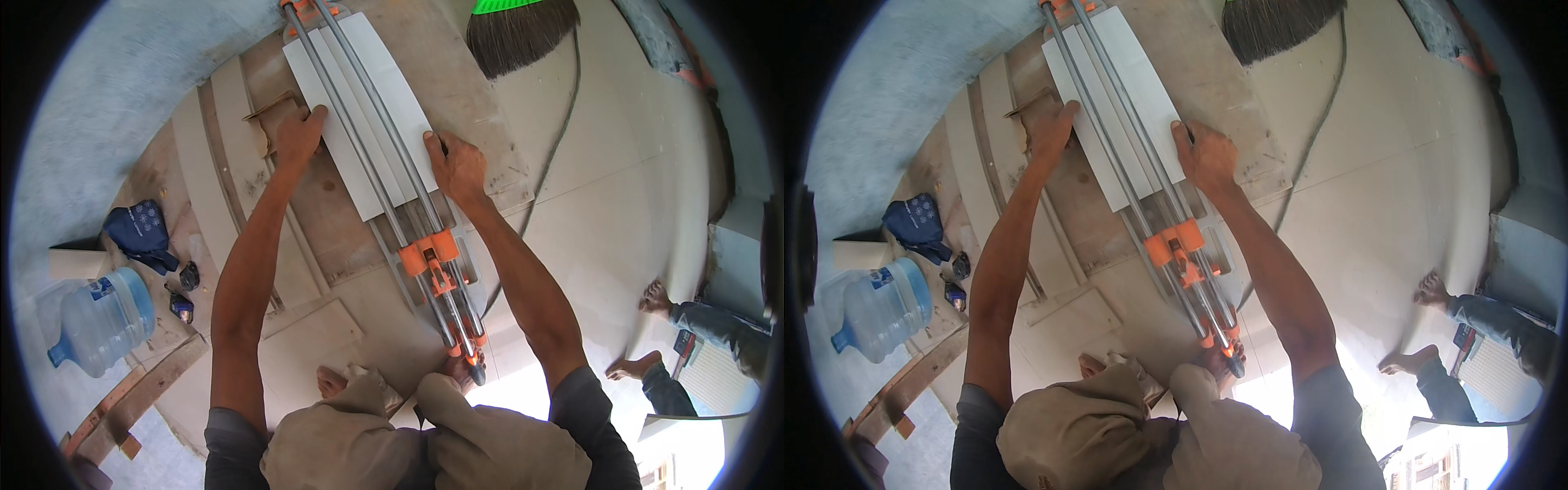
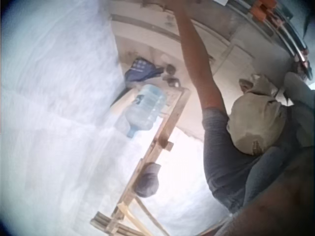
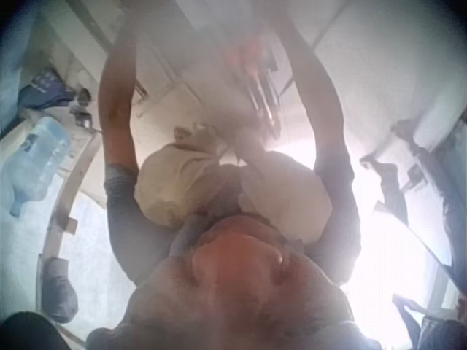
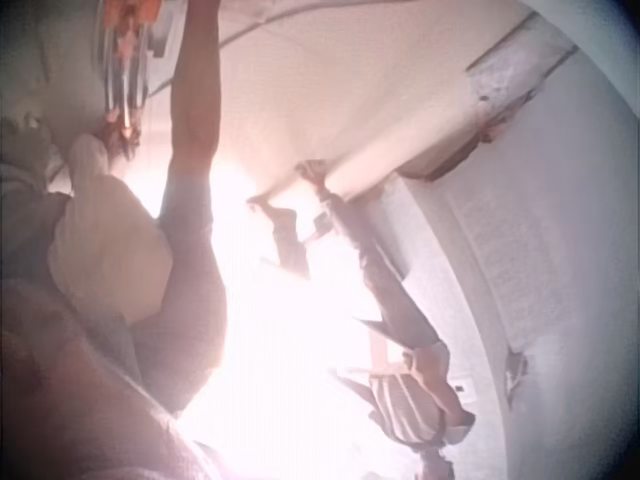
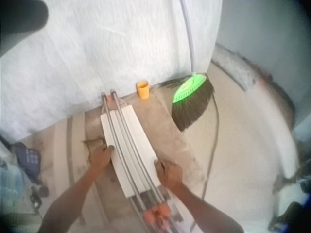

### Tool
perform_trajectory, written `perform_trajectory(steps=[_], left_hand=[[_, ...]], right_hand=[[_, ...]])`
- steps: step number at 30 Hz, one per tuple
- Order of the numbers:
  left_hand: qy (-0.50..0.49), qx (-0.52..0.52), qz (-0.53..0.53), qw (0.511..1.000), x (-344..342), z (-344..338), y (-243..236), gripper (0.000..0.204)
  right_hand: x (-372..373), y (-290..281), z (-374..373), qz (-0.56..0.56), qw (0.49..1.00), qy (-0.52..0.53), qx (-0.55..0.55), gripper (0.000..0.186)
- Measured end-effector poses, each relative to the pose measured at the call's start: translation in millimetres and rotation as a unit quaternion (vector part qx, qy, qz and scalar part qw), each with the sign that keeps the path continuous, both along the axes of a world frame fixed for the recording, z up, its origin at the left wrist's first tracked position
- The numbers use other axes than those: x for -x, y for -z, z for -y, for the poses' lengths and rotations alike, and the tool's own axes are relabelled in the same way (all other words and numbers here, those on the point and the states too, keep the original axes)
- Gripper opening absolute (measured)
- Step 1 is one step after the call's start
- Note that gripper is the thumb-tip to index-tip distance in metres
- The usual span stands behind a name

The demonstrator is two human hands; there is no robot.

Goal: The person uses a manual panel cutter to score and snap white rectangular panels. They clamp each panel, score it with the cutter, and then snap it along the scored line. A second person assists by holding a panel nearby.

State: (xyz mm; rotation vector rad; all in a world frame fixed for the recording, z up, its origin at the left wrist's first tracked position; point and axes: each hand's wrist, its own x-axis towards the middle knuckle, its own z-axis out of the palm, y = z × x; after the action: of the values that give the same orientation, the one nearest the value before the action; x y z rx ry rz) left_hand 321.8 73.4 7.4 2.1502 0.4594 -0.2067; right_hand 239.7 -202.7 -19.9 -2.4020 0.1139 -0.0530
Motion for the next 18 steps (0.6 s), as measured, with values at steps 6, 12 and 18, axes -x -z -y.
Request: perform_trajectory(steps=[6,12,18], left_hand=[[0.029,-0.015,-0.003,0.999,-2,-2,0,0.048],[0.034,-0.012,-0.008,0.999,-3,0,-2,0.048],[0.039,0.001,-0.008,0.999,1,-5,0,0.047]], right_hand=[[-2,5,2,-0.009,1.000,0.008,0.005,0.048],[-2,11,2,0.008,1.000,0.017,0.024,0.053],[-1,3,-2,-0.019,0.999,0.023,0.019,0.050]])
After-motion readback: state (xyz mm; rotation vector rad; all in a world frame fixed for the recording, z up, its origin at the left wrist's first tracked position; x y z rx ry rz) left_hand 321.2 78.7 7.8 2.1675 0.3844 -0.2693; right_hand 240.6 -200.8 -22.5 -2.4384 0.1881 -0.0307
